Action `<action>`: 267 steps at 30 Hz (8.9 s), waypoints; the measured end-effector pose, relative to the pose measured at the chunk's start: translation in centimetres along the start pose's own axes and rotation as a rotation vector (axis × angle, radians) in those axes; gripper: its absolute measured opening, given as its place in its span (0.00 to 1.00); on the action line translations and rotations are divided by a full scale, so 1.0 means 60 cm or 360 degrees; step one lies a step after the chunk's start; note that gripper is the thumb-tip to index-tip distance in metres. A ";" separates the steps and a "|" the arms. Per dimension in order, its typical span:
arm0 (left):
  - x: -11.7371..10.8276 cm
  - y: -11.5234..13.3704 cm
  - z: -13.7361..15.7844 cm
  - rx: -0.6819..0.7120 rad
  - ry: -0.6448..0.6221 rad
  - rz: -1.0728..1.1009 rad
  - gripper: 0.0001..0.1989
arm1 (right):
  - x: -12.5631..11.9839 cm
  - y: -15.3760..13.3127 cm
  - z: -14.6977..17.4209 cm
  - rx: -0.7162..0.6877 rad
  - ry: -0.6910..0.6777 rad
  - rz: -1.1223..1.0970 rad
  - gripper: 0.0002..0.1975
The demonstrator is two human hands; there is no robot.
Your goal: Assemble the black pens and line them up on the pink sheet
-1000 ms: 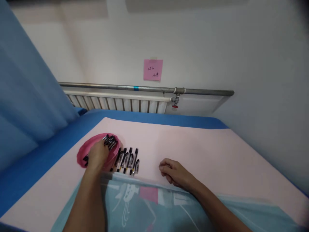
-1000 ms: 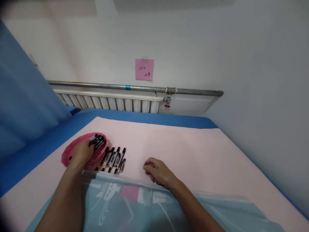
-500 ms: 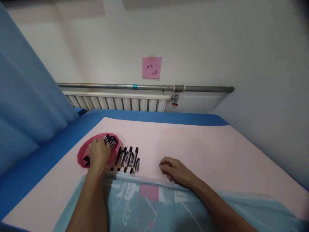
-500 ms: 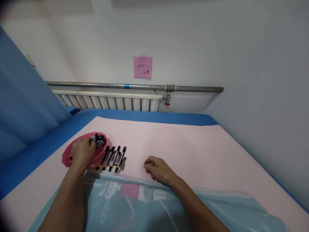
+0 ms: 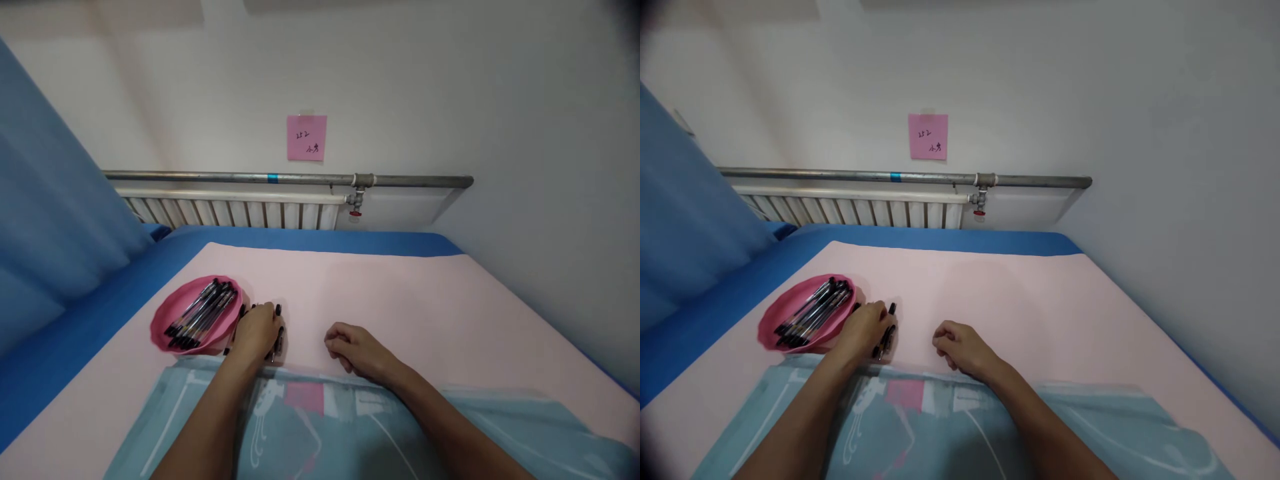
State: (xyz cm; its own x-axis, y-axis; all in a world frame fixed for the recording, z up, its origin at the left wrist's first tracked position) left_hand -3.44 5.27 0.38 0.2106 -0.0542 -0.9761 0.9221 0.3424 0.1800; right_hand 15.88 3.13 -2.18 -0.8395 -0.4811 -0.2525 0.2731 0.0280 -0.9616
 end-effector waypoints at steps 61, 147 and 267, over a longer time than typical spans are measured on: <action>0.055 0.069 0.035 0.0283 -0.0302 0.0154 0.09 | -0.025 -0.001 -0.003 -0.0274 0.0567 -0.0152 0.08; -0.001 0.039 0.015 0.0029 -0.0718 0.2846 0.14 | 0.024 -0.027 0.010 -0.0763 0.0024 0.0694 0.08; 0.018 0.082 0.062 0.0243 -0.0825 0.2538 0.09 | 0.016 -0.021 0.005 -0.0550 0.0403 -0.0187 0.04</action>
State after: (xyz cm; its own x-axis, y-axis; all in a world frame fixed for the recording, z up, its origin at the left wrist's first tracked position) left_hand 2.56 3.39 0.67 0.9476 -0.0593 0.3140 -0.2877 0.2697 0.9190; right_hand 14.88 2.38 -1.14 -0.9558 -0.2701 -0.1163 0.0319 0.2979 -0.9541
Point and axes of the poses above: each hand's wrist, its own z-axis away from the middle knuckle, its own x-axis out of the palm, y = z × x, the point moved 5 cm from there along -z, towards the middle knuckle, and after that the axes turned 15 degrees about -x, right-handed, at the moved point
